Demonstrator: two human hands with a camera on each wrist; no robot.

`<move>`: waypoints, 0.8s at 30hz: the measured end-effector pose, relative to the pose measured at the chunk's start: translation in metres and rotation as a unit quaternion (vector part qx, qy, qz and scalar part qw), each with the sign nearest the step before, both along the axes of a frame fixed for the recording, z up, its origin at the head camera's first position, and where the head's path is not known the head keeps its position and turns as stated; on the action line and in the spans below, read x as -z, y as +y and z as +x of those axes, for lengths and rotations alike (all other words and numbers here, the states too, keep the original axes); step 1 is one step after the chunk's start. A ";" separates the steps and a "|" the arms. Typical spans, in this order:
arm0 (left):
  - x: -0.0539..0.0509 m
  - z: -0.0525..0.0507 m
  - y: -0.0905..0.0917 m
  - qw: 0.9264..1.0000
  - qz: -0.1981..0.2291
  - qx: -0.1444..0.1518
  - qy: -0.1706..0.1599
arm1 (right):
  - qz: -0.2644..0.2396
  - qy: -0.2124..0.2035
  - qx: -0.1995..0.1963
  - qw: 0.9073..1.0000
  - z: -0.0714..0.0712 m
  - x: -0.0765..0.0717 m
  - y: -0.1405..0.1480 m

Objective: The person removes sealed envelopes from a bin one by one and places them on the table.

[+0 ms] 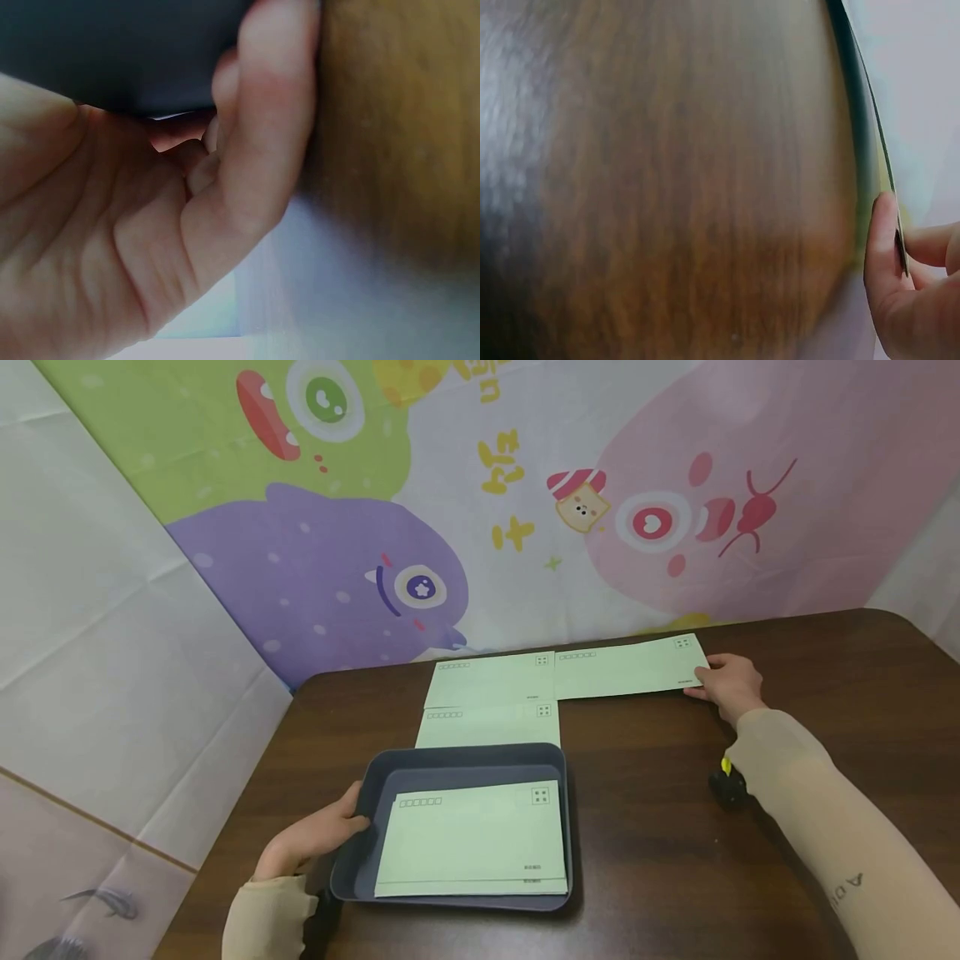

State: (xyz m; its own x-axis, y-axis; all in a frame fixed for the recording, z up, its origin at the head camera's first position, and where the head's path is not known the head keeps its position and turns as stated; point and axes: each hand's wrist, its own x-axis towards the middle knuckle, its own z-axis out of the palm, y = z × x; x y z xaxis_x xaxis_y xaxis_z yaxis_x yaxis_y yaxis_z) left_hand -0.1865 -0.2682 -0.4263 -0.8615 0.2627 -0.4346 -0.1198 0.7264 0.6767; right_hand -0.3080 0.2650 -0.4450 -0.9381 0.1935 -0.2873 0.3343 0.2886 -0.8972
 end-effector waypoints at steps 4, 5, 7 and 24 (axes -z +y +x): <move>-0.001 0.000 -0.001 1.000 -0.004 0.004 0.000 | 0.076 0.014 -0.024 0.997 0.002 -0.001 0.001; -0.001 0.000 -0.001 1.000 -0.005 0.005 0.000 | 0.100 0.017 -0.028 0.994 0.002 -0.001 0.001; -0.001 0.000 -0.001 1.000 -0.006 0.007 0.002 | 0.154 0.034 -0.037 0.987 0.001 0.000 0.001; -0.001 0.001 0.000 1.000 -0.007 0.007 0.005 | 0.381 0.069 -0.089 0.918 -0.002 -0.008 -0.001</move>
State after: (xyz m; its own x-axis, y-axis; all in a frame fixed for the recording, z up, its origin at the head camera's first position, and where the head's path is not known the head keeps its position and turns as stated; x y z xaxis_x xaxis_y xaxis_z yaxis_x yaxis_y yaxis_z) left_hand -0.1858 -0.2683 -0.4254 -0.8619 0.2692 -0.4297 -0.1021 0.7379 0.6671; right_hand -0.3097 0.2642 -0.4371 -0.9916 0.1288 -0.0077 0.1188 0.8886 -0.4430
